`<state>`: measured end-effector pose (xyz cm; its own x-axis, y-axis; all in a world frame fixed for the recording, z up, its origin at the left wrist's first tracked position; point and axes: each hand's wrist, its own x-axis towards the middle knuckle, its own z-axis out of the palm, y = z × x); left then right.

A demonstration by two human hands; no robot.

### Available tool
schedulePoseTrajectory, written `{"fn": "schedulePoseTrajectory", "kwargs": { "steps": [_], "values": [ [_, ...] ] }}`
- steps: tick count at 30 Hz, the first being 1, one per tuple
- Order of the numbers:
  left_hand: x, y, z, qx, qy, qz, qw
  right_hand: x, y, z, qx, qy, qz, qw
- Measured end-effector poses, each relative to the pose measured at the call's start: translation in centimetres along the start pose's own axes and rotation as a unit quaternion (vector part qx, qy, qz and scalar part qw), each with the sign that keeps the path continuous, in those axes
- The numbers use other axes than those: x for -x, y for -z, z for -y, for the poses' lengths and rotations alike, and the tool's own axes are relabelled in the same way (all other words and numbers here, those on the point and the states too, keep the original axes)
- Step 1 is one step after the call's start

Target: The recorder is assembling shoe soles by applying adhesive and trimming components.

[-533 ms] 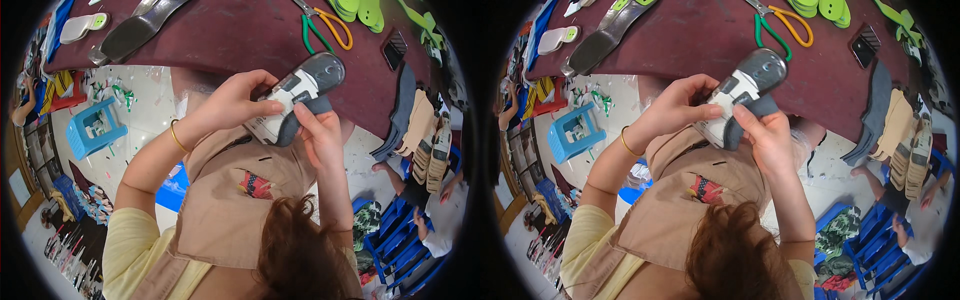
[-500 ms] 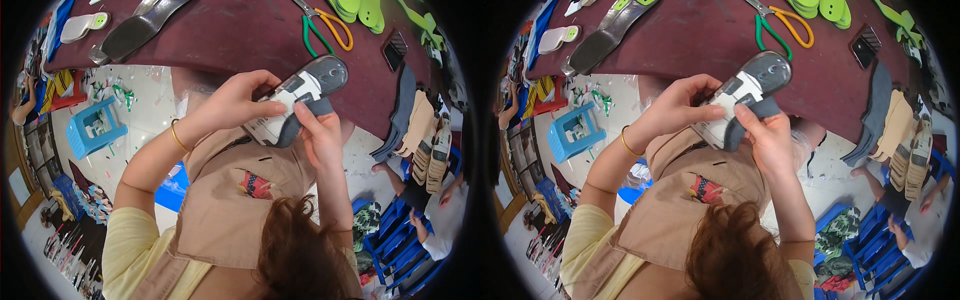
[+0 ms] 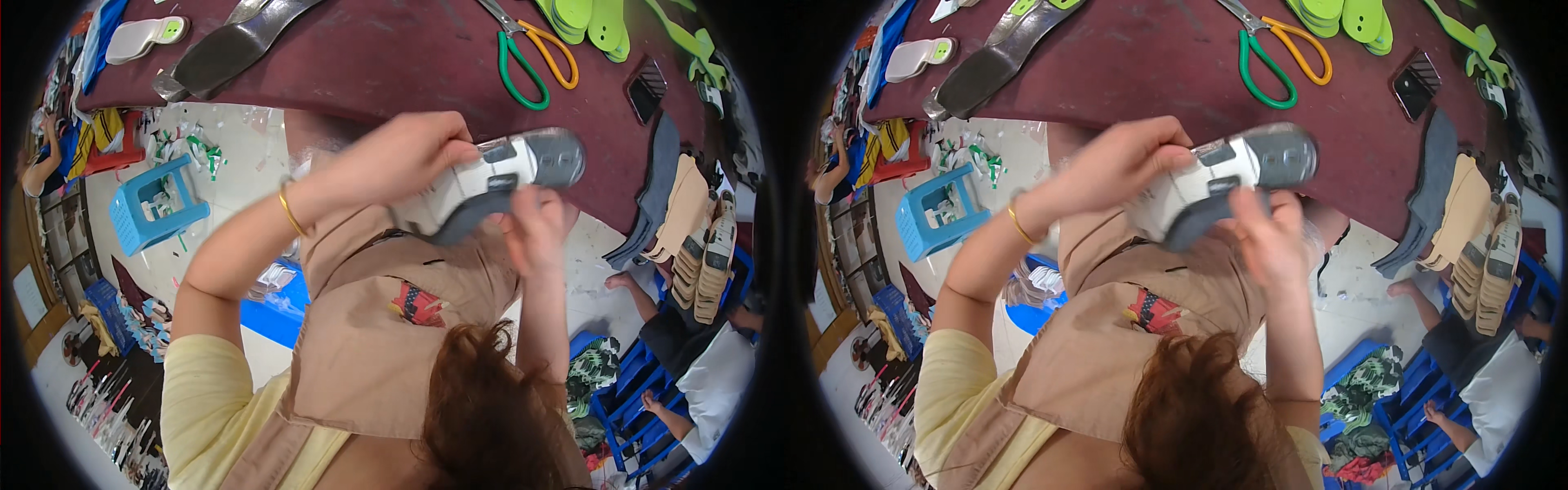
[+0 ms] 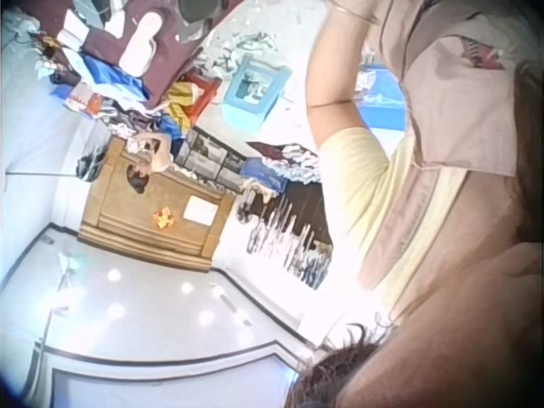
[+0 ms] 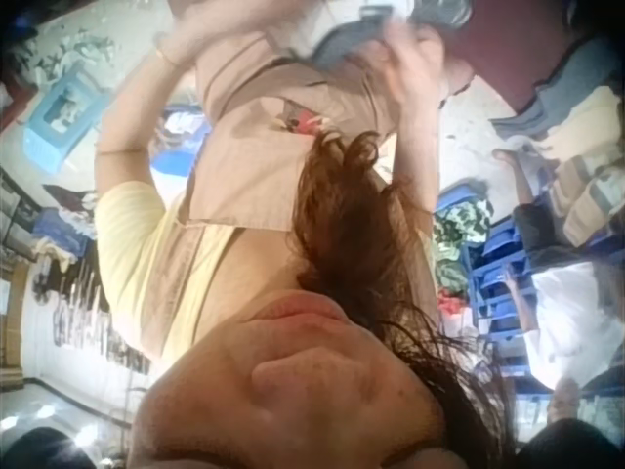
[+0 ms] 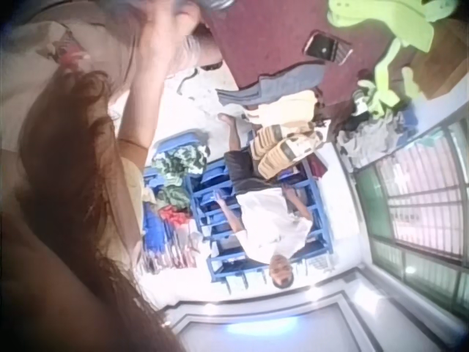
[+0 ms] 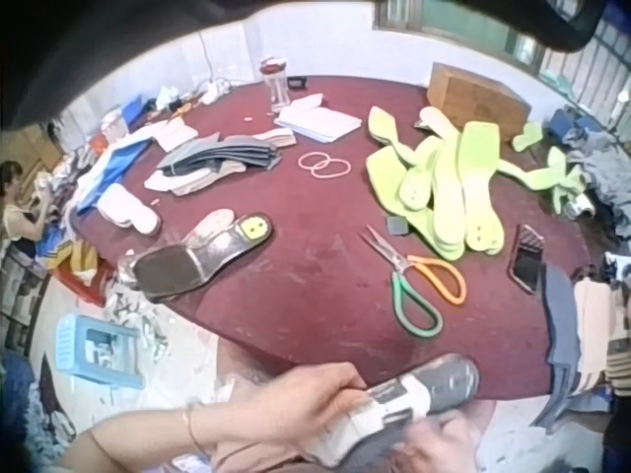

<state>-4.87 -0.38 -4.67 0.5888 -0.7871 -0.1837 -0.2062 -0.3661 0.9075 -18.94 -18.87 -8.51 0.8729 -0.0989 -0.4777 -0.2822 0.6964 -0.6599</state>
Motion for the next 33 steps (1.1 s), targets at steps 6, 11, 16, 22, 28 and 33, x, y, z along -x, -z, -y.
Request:
{"fn": "schedulePoseTrajectory", "kwargs": {
  "steps": [6, 11, 16, 22, 28, 33],
  "values": [
    [-3.4, 4.3, -3.3, -0.256, -0.11, 0.245, 0.929, -2.0, -1.5, 5.8, 0.244, -0.044, 0.241, 0.938],
    [-4.7, 3.0, -2.5, -0.135, -0.307, -0.317, 0.887, -2.6, -2.8, 4.3, 0.145, 0.017, 0.085, 0.986],
    [-0.6, -1.3, 1.4, 0.648, 0.005, -0.082, 0.758, -2.1, -2.9, 1.3, 0.087, 0.117, 0.031, 0.989],
    [-1.0, -1.2, -0.2, 0.562, 0.063, -0.101, 0.819, -2.5, -3.6, 1.3, 0.129, 0.17, 0.088, 0.973],
    [-1.3, -1.6, 0.4, 0.504, 0.063, -0.094, 0.856, -3.2, -5.1, 2.6, 0.161, 0.161, 0.018, 0.974],
    [-1.0, -1.2, 0.7, 0.492, 0.101, -0.089, 0.86, -2.9, -4.4, 2.2, 0.143, 0.149, 0.057, 0.977]
  ]
}}
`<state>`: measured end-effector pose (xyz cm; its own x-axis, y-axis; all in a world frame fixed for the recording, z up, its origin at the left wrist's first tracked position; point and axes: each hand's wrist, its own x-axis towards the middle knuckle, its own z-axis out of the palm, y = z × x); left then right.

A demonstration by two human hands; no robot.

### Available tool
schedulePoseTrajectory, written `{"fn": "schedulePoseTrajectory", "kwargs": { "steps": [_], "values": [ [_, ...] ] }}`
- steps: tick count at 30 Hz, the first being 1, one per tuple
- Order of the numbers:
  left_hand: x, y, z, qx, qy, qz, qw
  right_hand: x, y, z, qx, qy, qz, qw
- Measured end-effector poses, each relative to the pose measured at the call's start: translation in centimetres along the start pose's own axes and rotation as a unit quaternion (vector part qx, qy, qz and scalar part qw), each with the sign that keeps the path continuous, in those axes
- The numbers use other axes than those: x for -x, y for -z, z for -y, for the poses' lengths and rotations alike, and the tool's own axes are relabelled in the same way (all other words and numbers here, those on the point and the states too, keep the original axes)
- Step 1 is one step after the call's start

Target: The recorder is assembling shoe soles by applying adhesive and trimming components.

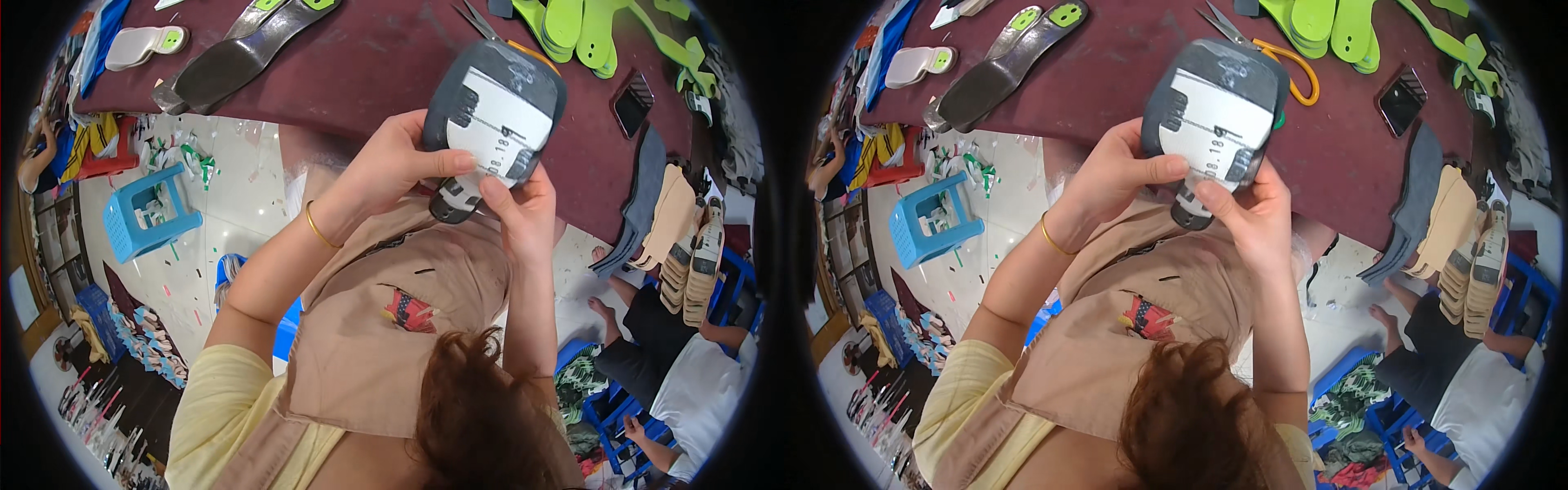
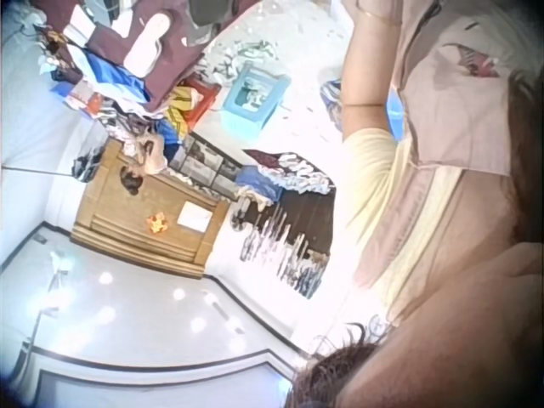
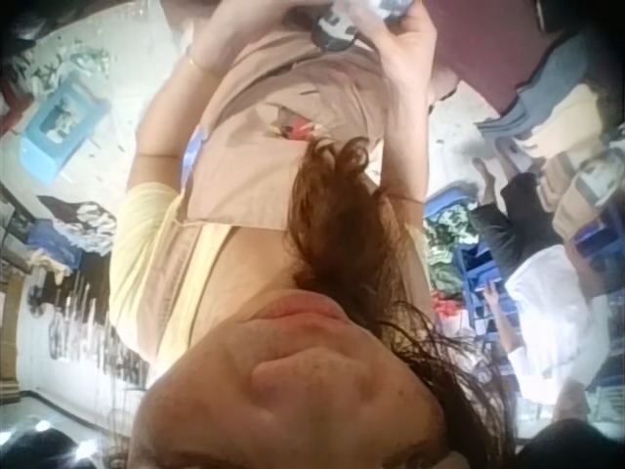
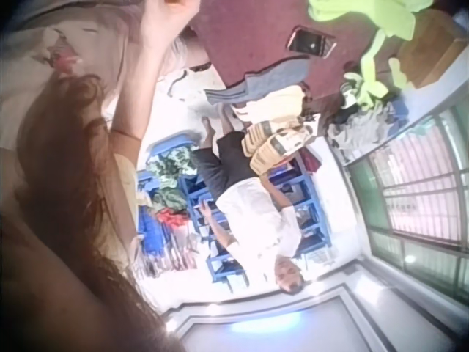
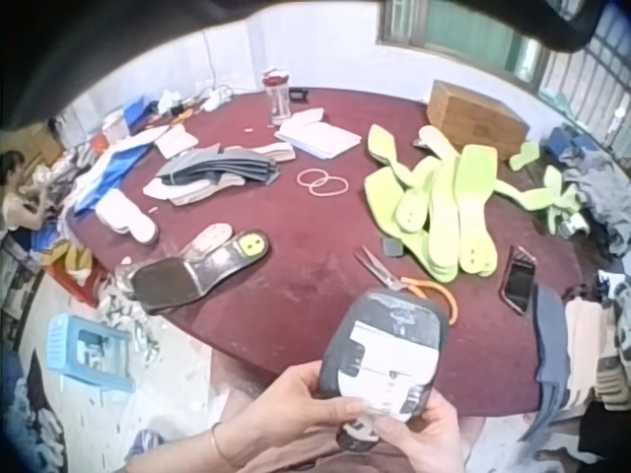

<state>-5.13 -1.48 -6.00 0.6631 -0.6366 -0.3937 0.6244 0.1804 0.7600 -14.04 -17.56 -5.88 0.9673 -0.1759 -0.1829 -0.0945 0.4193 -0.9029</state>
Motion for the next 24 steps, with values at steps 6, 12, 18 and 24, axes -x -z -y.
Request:
{"fn": "schedulePoseTrajectory", "kwargs": {
  "steps": [6, 12, 18, 24],
  "values": [
    [0.9, -0.6, -0.2, 0.005, -0.055, 0.056, 0.997, 1.0, 1.3, -0.1, 0.023, -0.017, 0.029, 0.999],
    [-0.3, -0.3, -2.2, 0.092, -0.002, 0.134, 0.987, 1.7, 2.4, -0.9, 0.045, -0.032, 0.063, 0.996],
    [-1.2, -0.9, -3.7, 0.119, 0.049, 0.136, 0.982, 1.7, 2.3, -0.3, 0.059, -0.044, 0.037, 0.997],
    [-2.3, -0.6, -5.7, 0.04, 0.082, 0.159, 0.983, 2.0, 3.9, 0.5, 0.083, -0.059, 0.095, 0.99]
  ]
}}
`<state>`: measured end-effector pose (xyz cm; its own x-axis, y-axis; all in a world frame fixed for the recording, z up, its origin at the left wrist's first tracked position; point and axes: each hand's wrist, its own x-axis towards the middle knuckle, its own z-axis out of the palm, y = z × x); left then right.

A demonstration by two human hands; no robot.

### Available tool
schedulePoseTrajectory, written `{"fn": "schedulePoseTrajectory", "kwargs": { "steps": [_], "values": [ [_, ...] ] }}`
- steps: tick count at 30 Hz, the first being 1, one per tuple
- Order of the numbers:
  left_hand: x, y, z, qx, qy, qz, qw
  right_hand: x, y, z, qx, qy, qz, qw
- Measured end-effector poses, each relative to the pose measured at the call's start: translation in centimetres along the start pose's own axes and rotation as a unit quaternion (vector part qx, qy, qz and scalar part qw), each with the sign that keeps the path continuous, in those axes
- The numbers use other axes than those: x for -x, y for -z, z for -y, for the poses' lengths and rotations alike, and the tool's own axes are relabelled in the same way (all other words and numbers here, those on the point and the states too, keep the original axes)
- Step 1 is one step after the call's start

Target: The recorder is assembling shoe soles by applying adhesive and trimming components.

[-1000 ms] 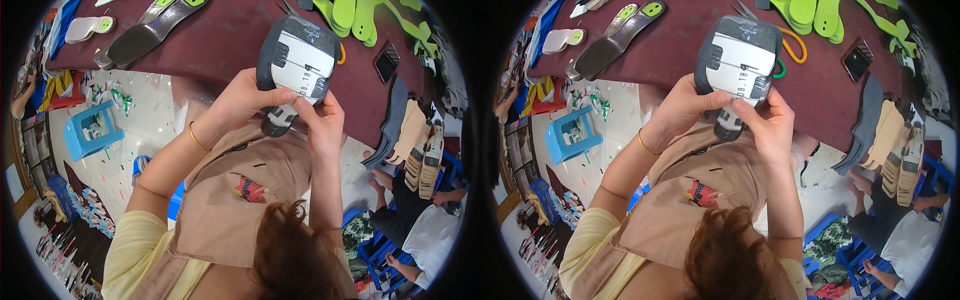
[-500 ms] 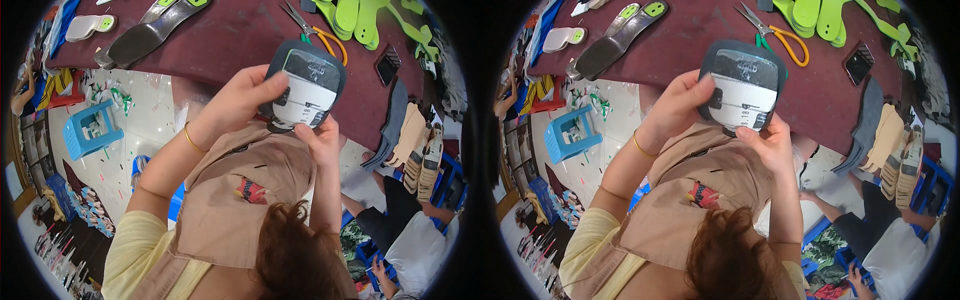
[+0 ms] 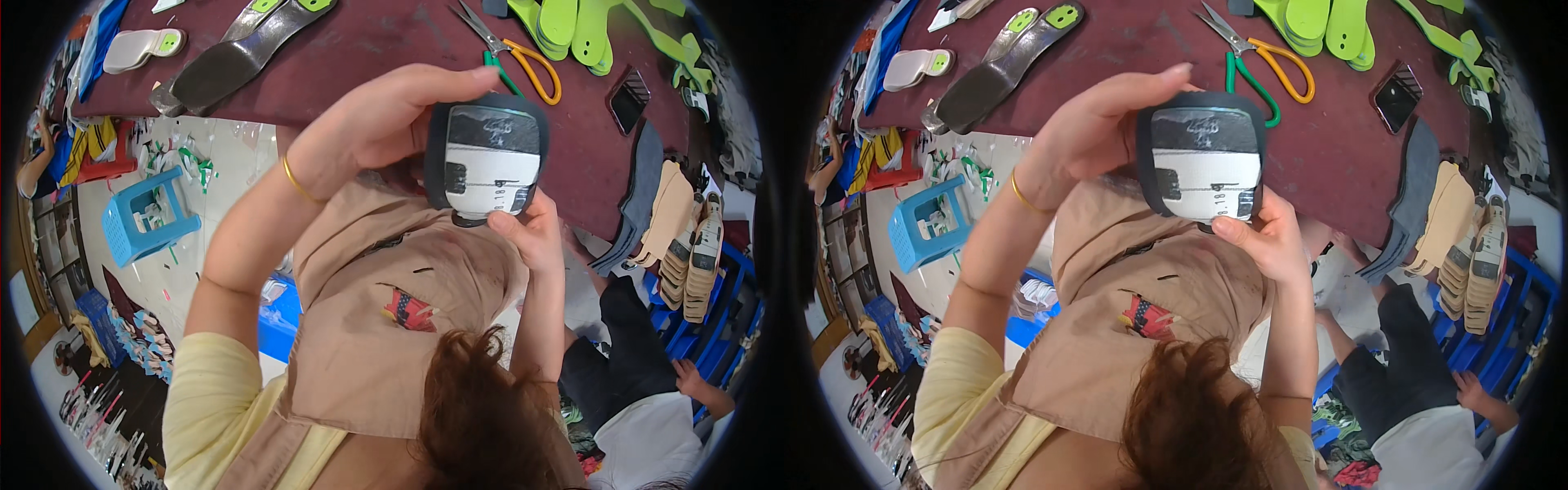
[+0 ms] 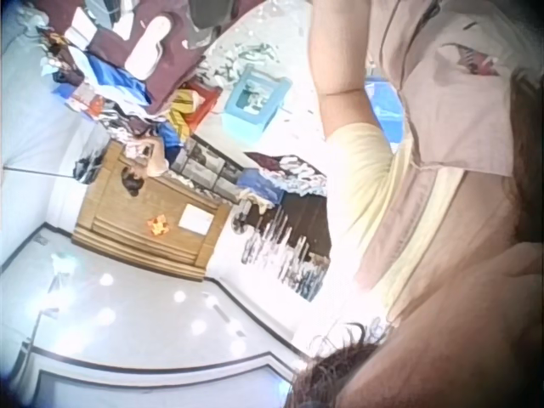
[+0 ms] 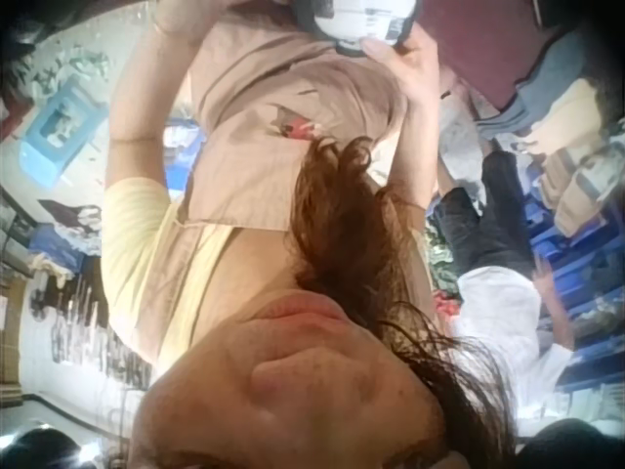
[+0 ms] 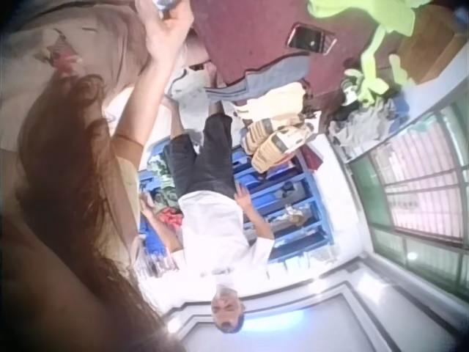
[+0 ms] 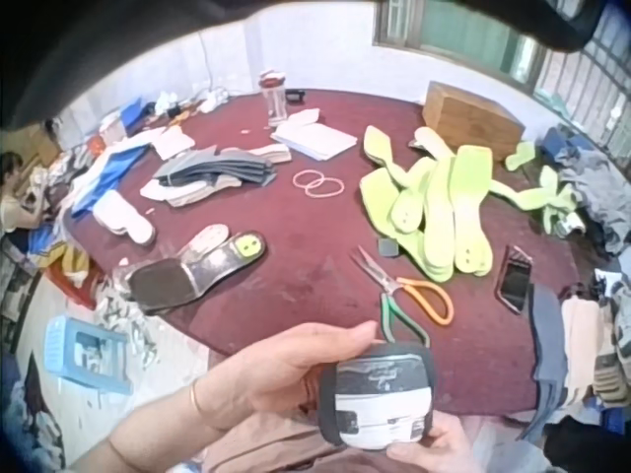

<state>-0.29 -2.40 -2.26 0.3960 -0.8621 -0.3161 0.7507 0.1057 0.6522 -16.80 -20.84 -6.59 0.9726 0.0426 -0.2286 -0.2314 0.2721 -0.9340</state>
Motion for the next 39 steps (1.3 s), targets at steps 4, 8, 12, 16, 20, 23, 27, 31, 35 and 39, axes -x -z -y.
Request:
{"fn": "schedulePoseTrajectory", "kwargs": {
  "steps": [4, 8, 12, 16, 20, 23, 27, 31, 35, 39],
  "values": [
    [-0.9, 0.3, -1.2, -0.14, 0.065, -0.003, 0.988, 0.3, 0.1, 0.6, 0.06, -0.038, 0.034, 0.997],
    [-1.4, 0.2, -0.3, -0.172, 0.015, -0.029, 0.985, 0.5, 0.3, 0.1, 0.072, -0.047, 0.018, 0.996],
    [-1.3, -0.2, 1.4, -0.197, -0.038, -0.146, 0.969, 0.4, -0.1, -1.3, 0.076, -0.028, -0.022, 0.997],
    [-0.9, -0.2, 1.1, -0.302, -0.097, -0.141, 0.938, 0.5, 0.0, -1.8, 0.075, -0.018, -0.022, 0.997],
    [-0.4, 0.5, 0.7, -0.506, -0.314, -0.093, 0.798, 1.2, -0.7, -1.4, 0.061, -0.016, -0.074, 0.995],
    [0.1, 0.2, -0.8, -0.62, -0.347, -0.003, 0.704, 0.8, 0.1, -1.3, 0.183, 0.028, -0.035, 0.982],
    [0.3, -0.6, -2.5, -0.609, -0.208, 0.037, 0.765, 0.9, 0.3, -0.8, 0.209, 0.034, -0.016, 0.977],
    [0.1, -0.9, -3.8, -0.608, -0.141, 0.084, 0.777, 0.8, 0.4, -0.3, 0.227, 0.041, 0.009, 0.973],
    [-0.5, -0.8, -4.5, -0.641, -0.154, 0.158, 0.735, 0.8, 0.4, 0.1, 0.23, 0.053, 0.026, 0.971],
    [-1.0, -0.9, -4.6, -0.661, -0.182, 0.203, 0.699, 1.0, 0.5, 0.1, 0.204, 0.029, 0.033, 0.978]
  ]
}}
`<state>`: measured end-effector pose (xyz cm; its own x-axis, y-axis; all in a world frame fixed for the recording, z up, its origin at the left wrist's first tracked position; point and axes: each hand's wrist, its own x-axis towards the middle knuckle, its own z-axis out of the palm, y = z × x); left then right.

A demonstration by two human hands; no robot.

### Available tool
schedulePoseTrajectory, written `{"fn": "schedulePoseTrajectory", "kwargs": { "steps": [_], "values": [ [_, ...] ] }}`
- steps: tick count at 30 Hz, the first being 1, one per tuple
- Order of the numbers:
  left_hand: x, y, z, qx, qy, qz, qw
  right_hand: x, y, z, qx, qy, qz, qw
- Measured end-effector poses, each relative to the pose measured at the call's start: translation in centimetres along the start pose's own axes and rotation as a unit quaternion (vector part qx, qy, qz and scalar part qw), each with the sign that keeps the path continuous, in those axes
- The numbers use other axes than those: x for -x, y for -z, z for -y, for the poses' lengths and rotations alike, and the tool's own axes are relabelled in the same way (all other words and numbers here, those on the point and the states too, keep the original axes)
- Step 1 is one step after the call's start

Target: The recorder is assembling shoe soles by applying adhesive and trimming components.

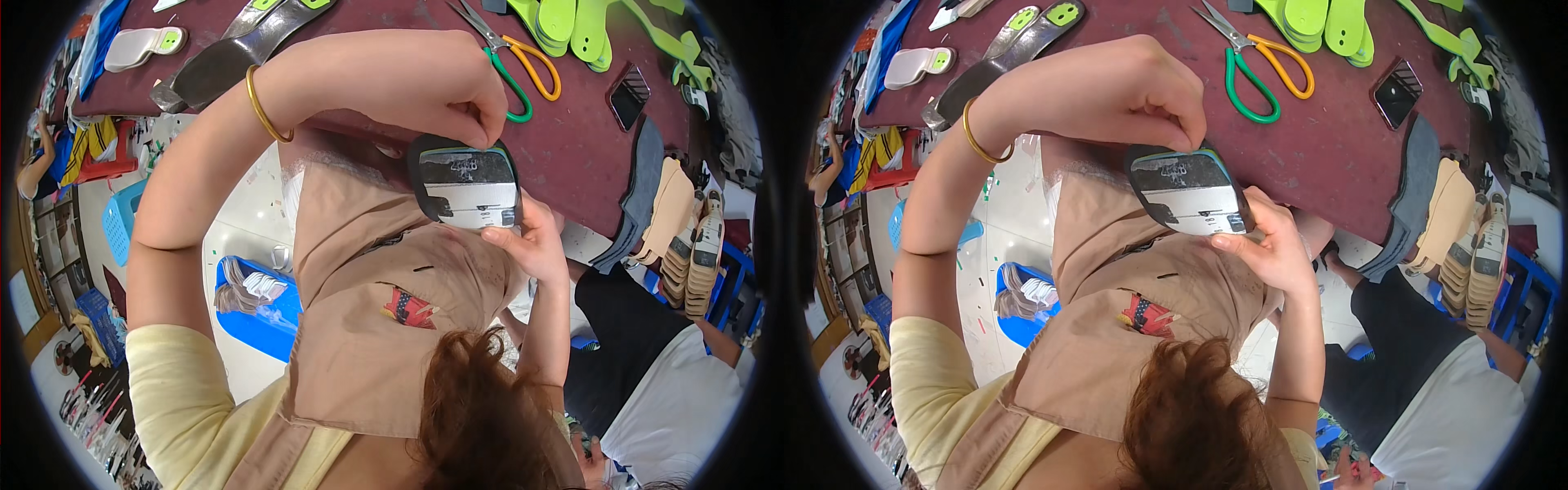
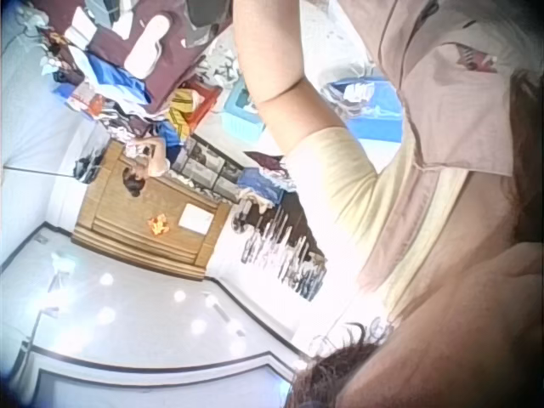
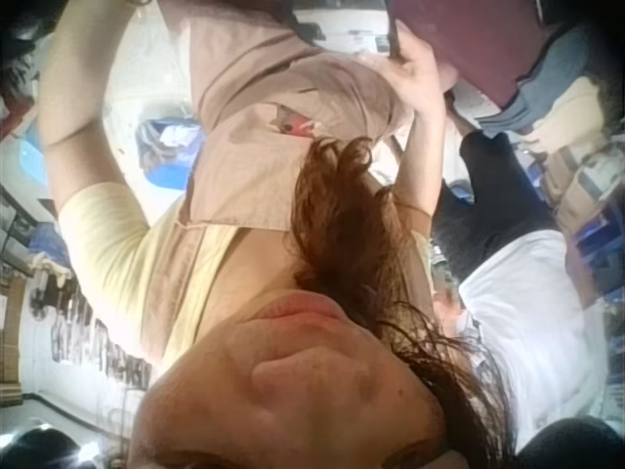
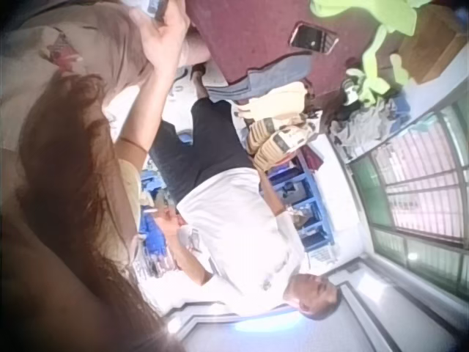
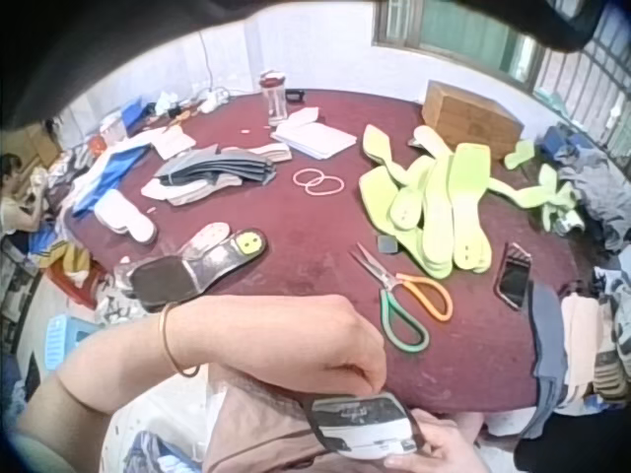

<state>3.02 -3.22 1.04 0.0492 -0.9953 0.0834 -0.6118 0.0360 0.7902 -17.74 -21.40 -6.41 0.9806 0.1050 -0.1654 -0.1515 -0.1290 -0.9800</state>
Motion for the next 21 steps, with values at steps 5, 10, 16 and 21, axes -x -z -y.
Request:
{"fn": "schedulePoseTrajectory", "kwargs": {
  "steps": [5, 10, 16, 21],
  "values": [
    [-0.1, -0.5, -0.6, -0.134, -0.065, -0.009, 0.989, -0.2, 0.1, 0.0, 0.02, 0.016, 0.008, 1.0],
    [0.0, -1.7, -1.2, -0.25, -0.111, -0.095, 0.957, 0.2, 0.2, -0.8, -0.015, -0.032, 0.003, 0.999],
    [1.2, -1.8, -0.7, -0.154, -0.112, -0.267, 0.945, 0.8, 0.3, -0.6, -0.106, -0.065, -0.04, 0.991],
    [4.2, 1.5, 3.4, 0.169, 0.12, -0.491, 0.846, 1.0, 0.2, -1.0, -0.121, -0.05, -0.048, 0.99]
  ]
}}
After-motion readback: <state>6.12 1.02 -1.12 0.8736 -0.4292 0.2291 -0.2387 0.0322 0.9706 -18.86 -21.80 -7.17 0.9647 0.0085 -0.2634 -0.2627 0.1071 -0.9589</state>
